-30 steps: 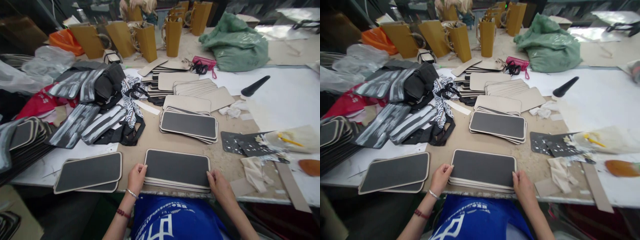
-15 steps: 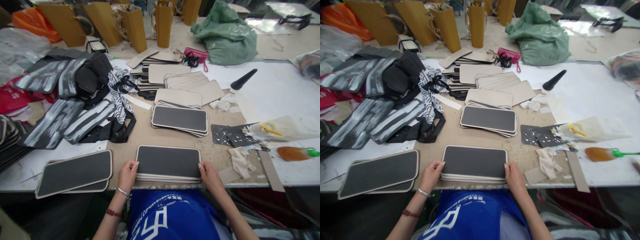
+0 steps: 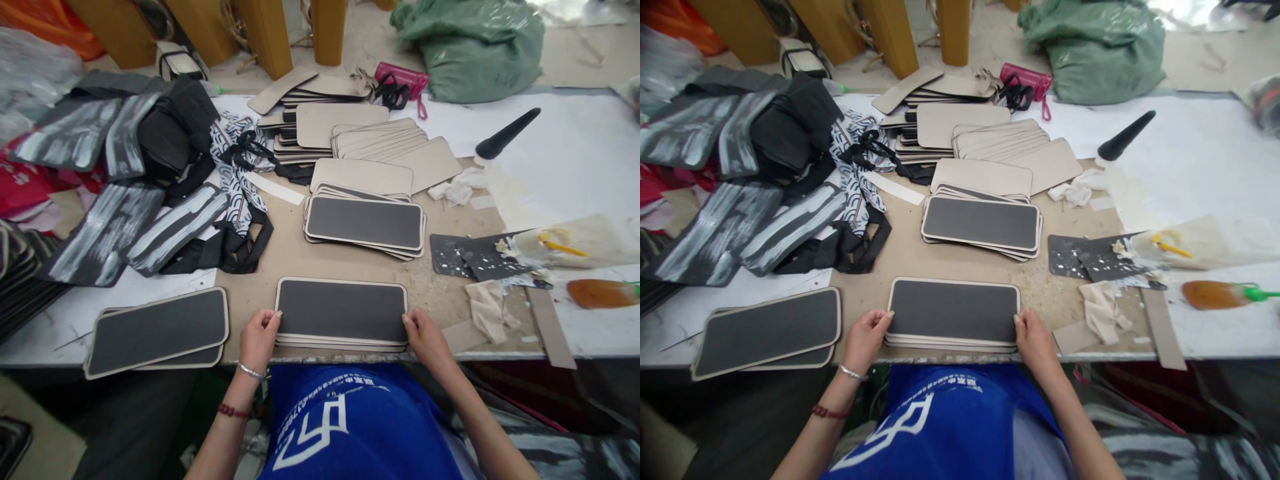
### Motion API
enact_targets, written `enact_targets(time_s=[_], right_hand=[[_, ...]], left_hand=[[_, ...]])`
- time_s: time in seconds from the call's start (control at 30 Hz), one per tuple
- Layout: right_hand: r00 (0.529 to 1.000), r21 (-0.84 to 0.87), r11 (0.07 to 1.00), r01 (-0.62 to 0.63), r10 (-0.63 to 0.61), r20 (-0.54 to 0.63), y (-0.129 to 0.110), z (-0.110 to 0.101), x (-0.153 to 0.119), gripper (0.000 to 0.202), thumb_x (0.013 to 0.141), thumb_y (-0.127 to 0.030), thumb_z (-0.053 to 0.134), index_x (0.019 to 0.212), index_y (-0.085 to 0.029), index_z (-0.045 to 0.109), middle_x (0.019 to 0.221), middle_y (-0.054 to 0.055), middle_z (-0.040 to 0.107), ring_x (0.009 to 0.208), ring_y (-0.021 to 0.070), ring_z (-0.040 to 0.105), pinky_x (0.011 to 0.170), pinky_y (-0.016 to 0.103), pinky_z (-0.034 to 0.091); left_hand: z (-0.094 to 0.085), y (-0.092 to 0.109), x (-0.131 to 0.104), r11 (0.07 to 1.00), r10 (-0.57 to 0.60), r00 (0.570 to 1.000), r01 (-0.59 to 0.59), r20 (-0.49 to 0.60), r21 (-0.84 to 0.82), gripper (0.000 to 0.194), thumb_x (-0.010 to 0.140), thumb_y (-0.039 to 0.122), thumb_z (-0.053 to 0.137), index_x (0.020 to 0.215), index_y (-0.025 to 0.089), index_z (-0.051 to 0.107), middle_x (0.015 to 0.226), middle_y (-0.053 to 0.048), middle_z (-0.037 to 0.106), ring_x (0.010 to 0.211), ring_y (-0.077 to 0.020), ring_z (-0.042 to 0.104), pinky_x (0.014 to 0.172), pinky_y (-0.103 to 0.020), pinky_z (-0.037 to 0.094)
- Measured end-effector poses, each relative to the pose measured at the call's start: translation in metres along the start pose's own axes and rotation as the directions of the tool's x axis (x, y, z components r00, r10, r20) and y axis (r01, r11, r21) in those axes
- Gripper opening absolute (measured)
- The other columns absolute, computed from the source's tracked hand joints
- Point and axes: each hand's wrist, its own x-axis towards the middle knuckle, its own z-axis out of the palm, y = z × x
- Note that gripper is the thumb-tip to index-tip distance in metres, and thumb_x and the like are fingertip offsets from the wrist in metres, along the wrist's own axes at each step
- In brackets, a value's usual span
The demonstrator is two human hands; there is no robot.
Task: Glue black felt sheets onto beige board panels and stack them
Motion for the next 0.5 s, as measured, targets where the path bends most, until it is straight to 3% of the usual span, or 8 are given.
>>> enact_targets(time_s=[0.5], right_hand=[[0.999,-0.052,0.998,-0.039,0.040,0.033,0.0008,-0.0013,0.0018,0.024,0.075,-0.045,0.033,0.064,-0.024,0.036,0.054,-0.001,0.045,0.050,0.0169,0.045,0.052,0.029,0.032]], left_hand=[[0.0022,0.0043,-0.0034,0.998,0.025,0.999,-0.027,-0.044,-0.049,0.026,0.066,0.044,0.050,0.060,0.019,0.053,0.054,0.002,0.055,0.053,-0.0130,0.050,0.054,-0.024,0.038]])
